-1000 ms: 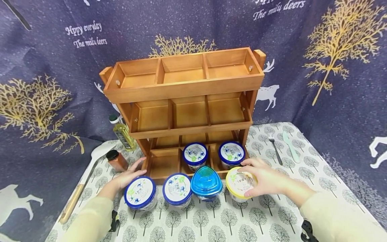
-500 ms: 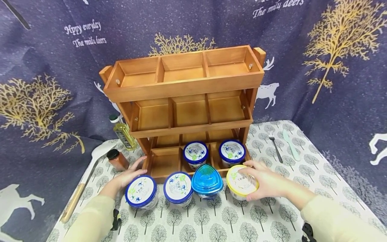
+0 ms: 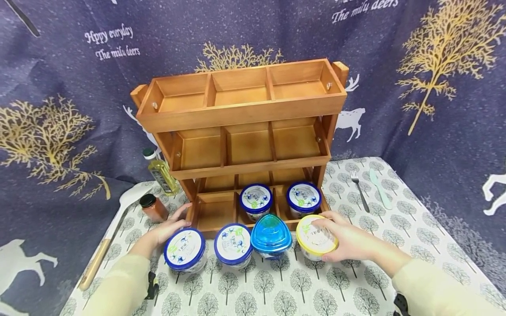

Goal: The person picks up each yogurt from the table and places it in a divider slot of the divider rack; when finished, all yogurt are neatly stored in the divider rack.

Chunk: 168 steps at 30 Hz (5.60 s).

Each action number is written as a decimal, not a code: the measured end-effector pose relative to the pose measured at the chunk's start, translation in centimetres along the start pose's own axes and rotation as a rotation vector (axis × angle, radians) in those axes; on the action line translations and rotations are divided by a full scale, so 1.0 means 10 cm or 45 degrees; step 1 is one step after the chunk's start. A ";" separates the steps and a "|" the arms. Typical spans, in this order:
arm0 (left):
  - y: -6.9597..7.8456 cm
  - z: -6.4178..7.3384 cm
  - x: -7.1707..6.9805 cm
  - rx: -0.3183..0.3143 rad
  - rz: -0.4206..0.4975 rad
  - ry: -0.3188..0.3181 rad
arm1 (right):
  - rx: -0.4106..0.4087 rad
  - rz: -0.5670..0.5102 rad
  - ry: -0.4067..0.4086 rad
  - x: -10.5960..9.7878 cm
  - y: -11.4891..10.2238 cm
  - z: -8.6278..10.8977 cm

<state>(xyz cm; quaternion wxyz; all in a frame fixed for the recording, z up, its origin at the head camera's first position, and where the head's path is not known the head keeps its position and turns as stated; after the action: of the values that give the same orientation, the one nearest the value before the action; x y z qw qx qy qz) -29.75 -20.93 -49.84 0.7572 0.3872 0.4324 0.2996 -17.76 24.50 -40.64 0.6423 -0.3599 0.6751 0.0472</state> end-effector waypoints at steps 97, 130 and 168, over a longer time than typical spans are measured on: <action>-0.01 -0.02 -0.03 0.005 -0.049 0.010 | -0.150 -0.357 -0.075 0.34 -1.53 -1.91; 0.02 0.00 0.00 -0.010 -0.048 0.008 | 0.275 -0.314 -0.225 0.78 -1.46 -2.32; 0.05 0.05 0.01 0.000 -0.070 -0.010 | 0.465 -0.136 -0.316 1.04 -1.37 -2.29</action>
<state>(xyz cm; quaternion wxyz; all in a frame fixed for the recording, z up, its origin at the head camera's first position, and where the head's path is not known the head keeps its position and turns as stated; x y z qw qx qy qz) -29.28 -20.75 -49.26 0.7669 0.3764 0.4399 0.2770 -28.47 -2.08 -40.68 0.7765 -0.2641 0.5683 -0.0659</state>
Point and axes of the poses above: each hand's wrist, its own z-axis away from the middle knuckle, its own x-axis out of the palm, y = z × x, the point moved 8 cm from there along -z, towards the middle knuckle, and after that the axes turned 2 degrees about z, right-handed, at the moved point
